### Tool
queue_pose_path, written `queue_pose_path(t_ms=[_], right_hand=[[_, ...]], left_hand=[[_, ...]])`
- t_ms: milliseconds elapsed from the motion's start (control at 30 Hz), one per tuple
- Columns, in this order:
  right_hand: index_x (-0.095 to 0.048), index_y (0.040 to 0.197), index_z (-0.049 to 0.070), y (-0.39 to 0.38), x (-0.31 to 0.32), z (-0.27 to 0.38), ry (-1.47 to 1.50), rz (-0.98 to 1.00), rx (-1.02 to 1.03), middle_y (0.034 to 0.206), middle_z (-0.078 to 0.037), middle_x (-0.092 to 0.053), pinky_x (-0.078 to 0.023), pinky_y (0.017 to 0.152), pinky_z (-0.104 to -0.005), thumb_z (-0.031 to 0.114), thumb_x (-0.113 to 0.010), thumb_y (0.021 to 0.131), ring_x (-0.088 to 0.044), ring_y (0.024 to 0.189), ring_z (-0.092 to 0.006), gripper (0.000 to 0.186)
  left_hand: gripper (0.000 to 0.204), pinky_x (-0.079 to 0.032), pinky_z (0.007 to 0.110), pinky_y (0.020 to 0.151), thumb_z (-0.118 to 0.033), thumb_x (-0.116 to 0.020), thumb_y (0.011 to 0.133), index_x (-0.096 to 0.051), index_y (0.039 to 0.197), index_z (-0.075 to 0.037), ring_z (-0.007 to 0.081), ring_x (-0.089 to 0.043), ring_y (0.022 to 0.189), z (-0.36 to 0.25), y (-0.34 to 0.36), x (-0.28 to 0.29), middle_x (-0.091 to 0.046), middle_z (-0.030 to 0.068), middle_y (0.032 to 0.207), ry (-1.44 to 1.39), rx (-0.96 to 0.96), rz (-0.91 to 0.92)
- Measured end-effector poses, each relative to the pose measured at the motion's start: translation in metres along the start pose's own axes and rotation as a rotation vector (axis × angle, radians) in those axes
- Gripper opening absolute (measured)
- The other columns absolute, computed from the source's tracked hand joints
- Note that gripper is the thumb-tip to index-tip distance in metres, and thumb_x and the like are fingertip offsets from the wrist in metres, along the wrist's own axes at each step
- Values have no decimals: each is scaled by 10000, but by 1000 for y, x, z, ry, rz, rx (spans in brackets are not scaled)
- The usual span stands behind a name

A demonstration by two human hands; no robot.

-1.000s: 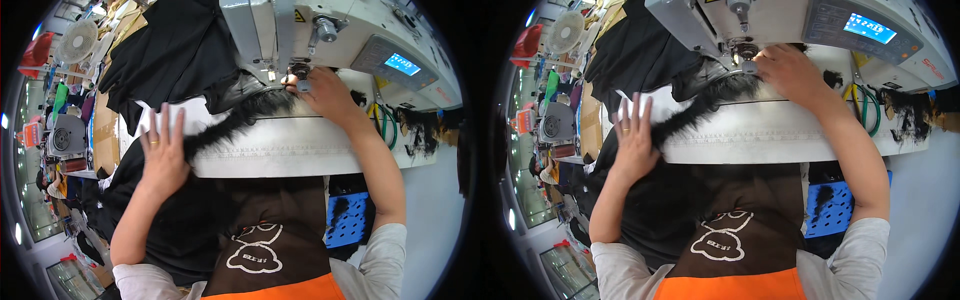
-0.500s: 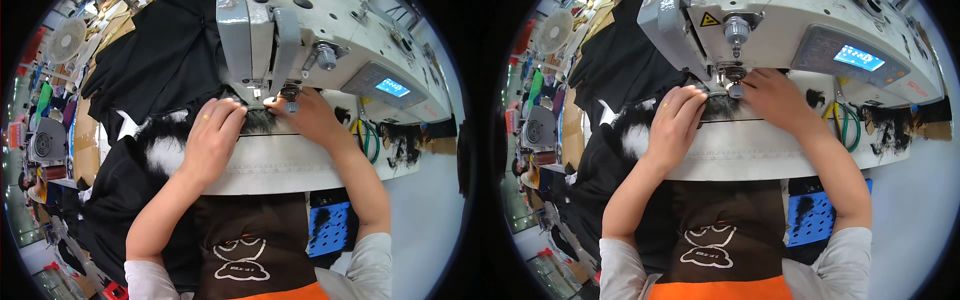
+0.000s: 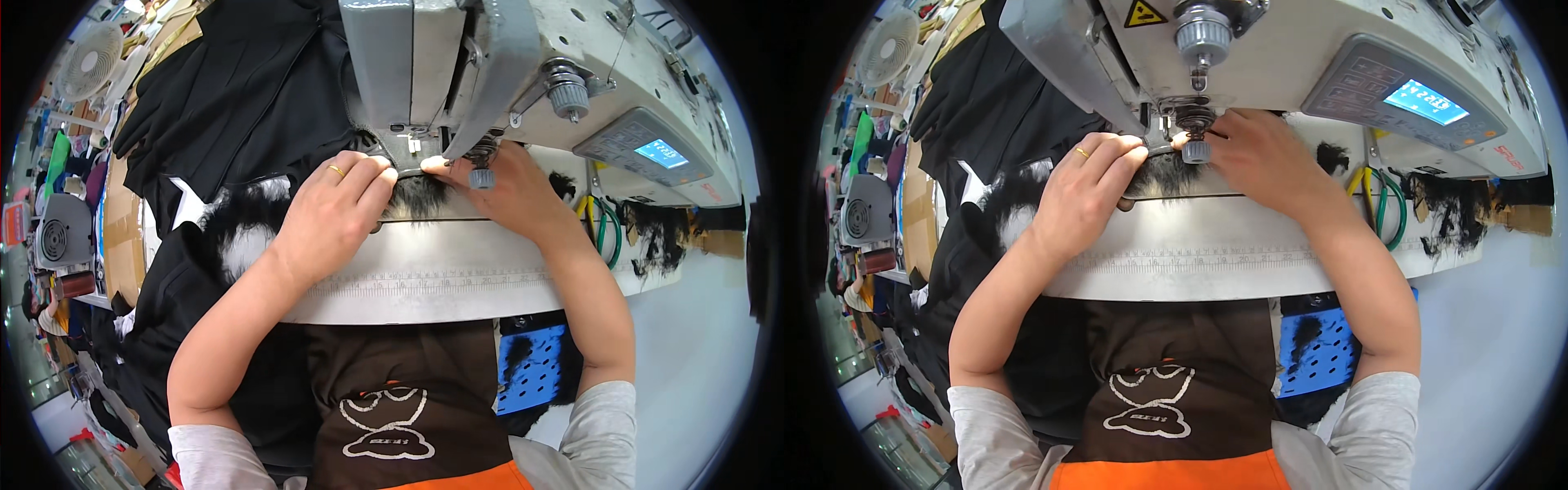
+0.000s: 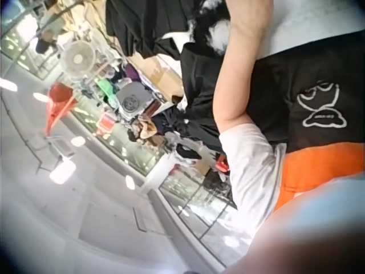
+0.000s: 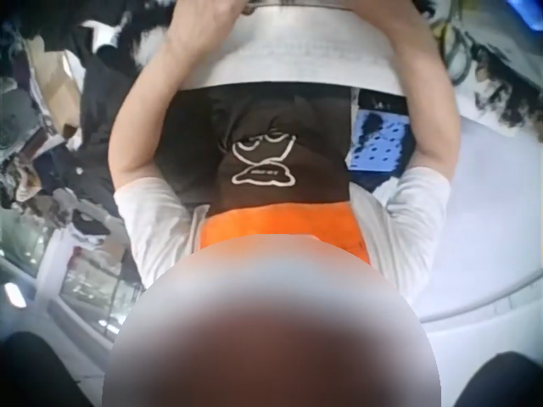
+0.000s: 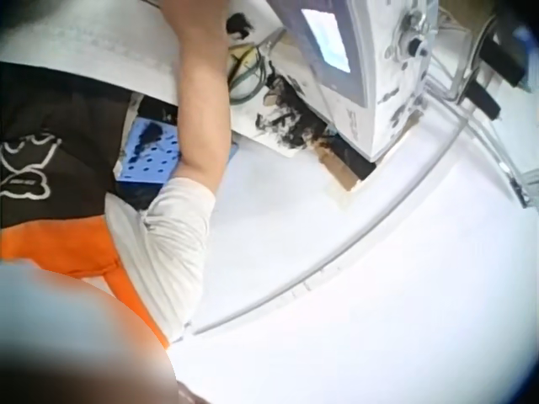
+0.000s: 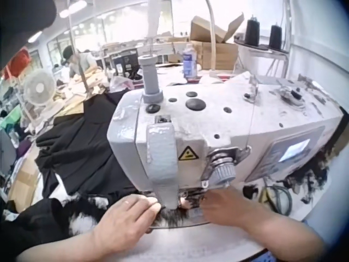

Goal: Sewing a black fur trim onto a piece of black garment using an industrial sewing machine.

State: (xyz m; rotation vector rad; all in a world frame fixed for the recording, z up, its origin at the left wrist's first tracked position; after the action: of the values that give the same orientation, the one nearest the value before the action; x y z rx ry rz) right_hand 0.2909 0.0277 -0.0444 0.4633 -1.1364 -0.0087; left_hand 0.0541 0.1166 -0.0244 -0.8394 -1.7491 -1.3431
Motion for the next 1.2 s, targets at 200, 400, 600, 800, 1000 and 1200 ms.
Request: queue_pose_path(t_ms=[200, 400, 600, 800, 1000, 1200], right_hand=[[-684, 925, 78, -8, -2, -7, -184, -20, 155, 964, -34, -658, -543, 821, -390, 129, -735, 758, -644, 956, -242, 182], [-643, 929, 90, -7, 13, 0, -192, -38, 89, 939, -48, -648, -547, 751, -418, 150, -732, 825, -665, 887, -282, 150], [-619, 957, 103, -8, 19, -6, -175, -47, 43, 870, -64, -663, -542, 601, -424, 186, -716, 897, -689, 769, -307, 141], [-650, 985, 113, -14, 11, -15, -224, -46, -4, 821, -74, -694, -550, 559, -426, 222, -703, 935, -705, 739, -315, 131], [-713, 1077, 129, -15, 11, -17, -205, -29, -92, 873, -102, -729, -578, 598, -426, 261, -680, 964, -720, 771, -331, 177], [-732, 1115, 136, -18, 12, -16, -152, 15, -174, 945, -96, -741, -586, 662, -448, 286, -651, 984, -720, 843, -333, 214]], left_hand=[[377, -558, 397, 899, -11, -679, 719, -642, 1090, 41, 325, -647, 1004, 13, -11, -3, -650, 135, 1066, -87, -20, -30], [335, -576, 385, 829, -60, -643, 779, -643, 1105, 16, 312, -654, 998, 17, -1, -2, -652, 118, 1054, 27, -73, 45], [360, -565, 394, 813, -57, -648, 806, -661, 1162, -5, 316, -655, 1001, 21, 8, -9, -659, 134, 1129, 41, -33, 155], [295, -542, 345, 878, -59, -653, 791, -643, 1083, -13, 243, -627, 936, 24, 17, -9, -612, 76, 1005, 109, -172, 12], [217, -553, 355, 842, -38, -670, 784, -640, 998, -33, 252, -627, 931, 33, 18, -15, -610, 80, 957, 67, -168, 75], [163, -564, 353, 828, -58, -669, 776, -629, 934, -55, 251, -627, 950, 37, 16, -15, -609, 67, 946, 27, -172, 76]])
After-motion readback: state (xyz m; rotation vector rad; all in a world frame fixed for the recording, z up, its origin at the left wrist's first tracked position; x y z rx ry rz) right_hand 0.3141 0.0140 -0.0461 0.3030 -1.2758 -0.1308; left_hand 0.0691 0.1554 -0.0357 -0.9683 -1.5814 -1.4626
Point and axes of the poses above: each hand's wrist, its own y-axis towards the middle knuckle, its own x-axis out of the back of the hand, z = x × y, the point moved 1 cm from there along y, towards the middle knuckle
